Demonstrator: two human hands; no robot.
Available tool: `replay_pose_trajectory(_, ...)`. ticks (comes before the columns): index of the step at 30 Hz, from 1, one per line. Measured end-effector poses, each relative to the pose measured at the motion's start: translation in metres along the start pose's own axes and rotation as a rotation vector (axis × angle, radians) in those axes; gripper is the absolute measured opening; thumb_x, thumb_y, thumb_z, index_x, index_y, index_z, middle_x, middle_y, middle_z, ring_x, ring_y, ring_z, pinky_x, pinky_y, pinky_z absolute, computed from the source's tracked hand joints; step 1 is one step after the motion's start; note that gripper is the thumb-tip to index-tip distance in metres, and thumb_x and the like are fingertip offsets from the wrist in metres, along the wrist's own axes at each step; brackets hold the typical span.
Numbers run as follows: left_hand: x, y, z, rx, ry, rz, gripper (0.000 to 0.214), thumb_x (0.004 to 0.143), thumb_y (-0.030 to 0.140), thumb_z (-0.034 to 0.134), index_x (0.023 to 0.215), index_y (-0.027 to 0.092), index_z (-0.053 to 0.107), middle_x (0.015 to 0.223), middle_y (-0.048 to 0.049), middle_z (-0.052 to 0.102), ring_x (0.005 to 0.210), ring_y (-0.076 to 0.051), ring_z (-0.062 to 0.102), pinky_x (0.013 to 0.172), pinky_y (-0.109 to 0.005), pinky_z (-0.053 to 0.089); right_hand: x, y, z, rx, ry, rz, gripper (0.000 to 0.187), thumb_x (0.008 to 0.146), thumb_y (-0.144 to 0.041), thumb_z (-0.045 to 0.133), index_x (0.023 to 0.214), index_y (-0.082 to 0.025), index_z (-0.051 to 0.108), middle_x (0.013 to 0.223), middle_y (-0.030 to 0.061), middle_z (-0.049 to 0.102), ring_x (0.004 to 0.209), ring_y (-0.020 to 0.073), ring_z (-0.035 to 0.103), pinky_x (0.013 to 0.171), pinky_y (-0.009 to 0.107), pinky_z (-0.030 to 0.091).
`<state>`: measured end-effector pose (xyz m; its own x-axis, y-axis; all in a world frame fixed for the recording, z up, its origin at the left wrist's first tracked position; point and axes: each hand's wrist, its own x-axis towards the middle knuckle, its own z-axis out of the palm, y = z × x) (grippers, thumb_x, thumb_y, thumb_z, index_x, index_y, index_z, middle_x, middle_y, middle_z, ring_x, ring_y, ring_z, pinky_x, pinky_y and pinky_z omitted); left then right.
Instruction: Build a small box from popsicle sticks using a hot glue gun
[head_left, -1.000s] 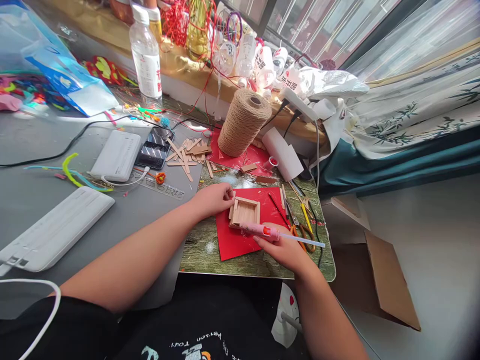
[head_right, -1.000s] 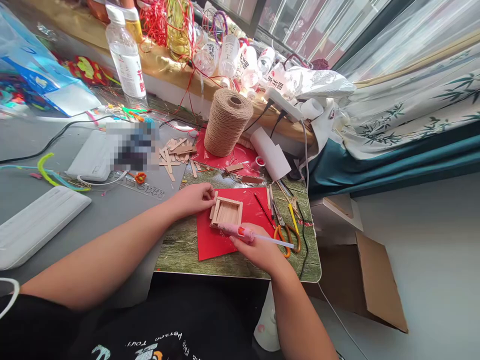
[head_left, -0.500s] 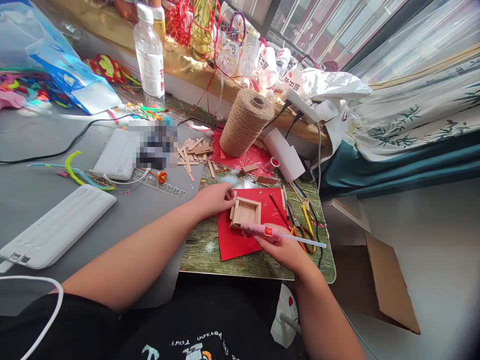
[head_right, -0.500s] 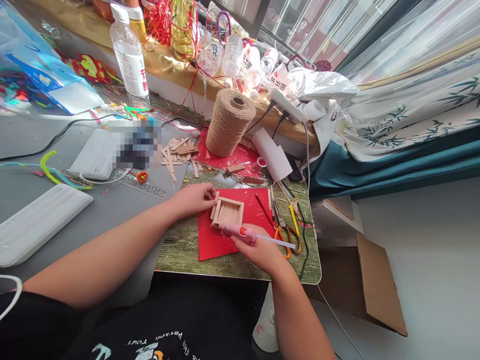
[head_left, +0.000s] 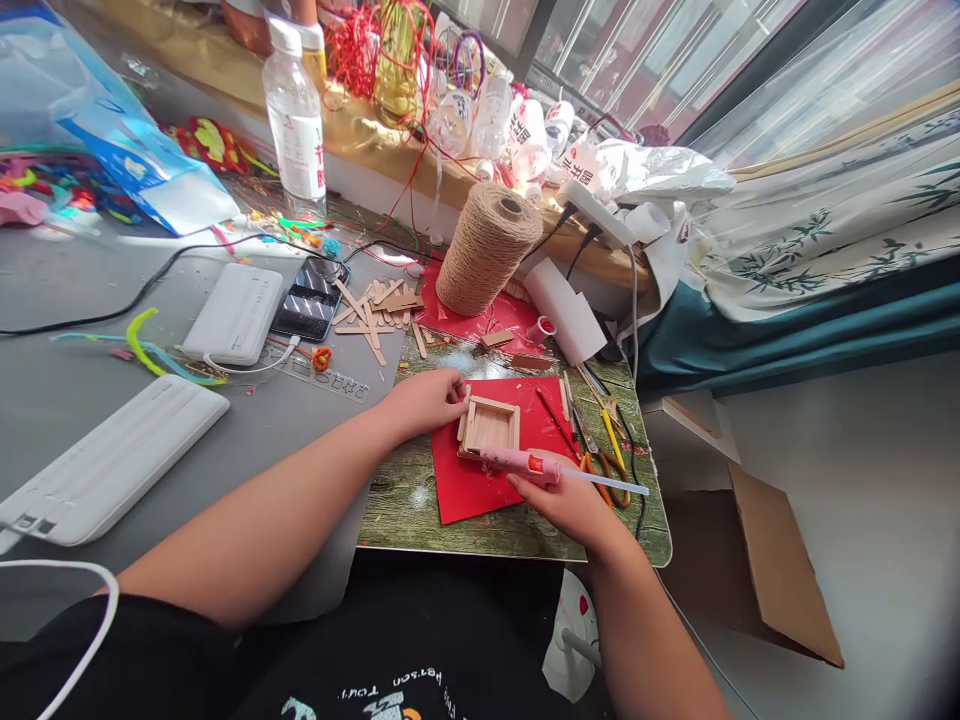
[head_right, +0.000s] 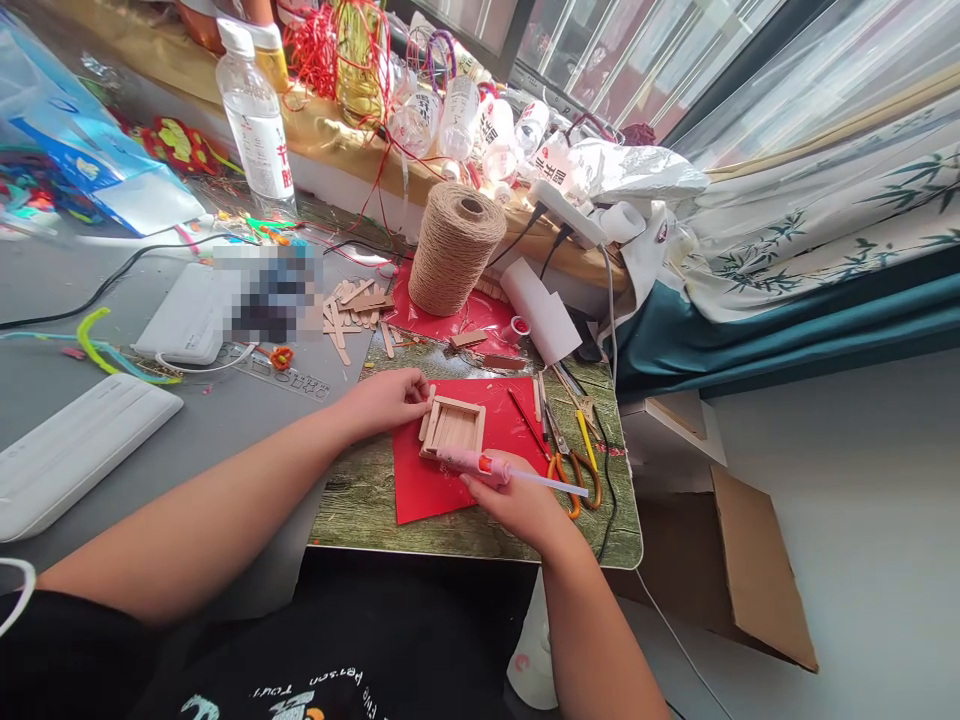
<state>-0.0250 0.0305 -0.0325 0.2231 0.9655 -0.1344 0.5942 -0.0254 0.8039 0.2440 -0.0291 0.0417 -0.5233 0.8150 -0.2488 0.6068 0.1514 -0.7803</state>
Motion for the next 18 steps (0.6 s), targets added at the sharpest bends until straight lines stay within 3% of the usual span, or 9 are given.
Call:
replay_pose_trajectory(9, 0.0008, -0.0026, 0.002, -0.007, 0.008, 0.007, 0.02, 0.087, 0.044, 0.066, 0.095, 0.026, 0.064, 0.093, -0.0006, 0.079, 0.083, -0.021, 0.072, 0.068, -0.032, 0.048, 0.0003, 0.0019, 0.0013, 0.071, -0.028, 0.003, 0.033, 0.099, -0.038, 0.066, 0.129, -0.026, 0.075, 0.127, 0.0072, 0.078, 0.121, 0.0298, 0.072, 0.11, 0.045, 0.055)
replay_pose_trajectory(18, -0.0005, 0.0015, -0.0002, -0.016, -0.001, 0.006, 0.018, 0.086, 0.041, 0.066, 0.095, 0.026, 0.063, 0.093, -0.0001, 0.078, 0.083, -0.021, 0.072, 0.068, -0.032, 0.047, 0.0002, 0.0054, 0.0016, 0.018, 0.003, -0.014, 0.033, 0.1, -0.038, 0.065, 0.129, -0.027, 0.075, 0.127, 0.007, 0.077, 0.12, 0.0304, 0.072, 0.108, 0.045, 0.056)
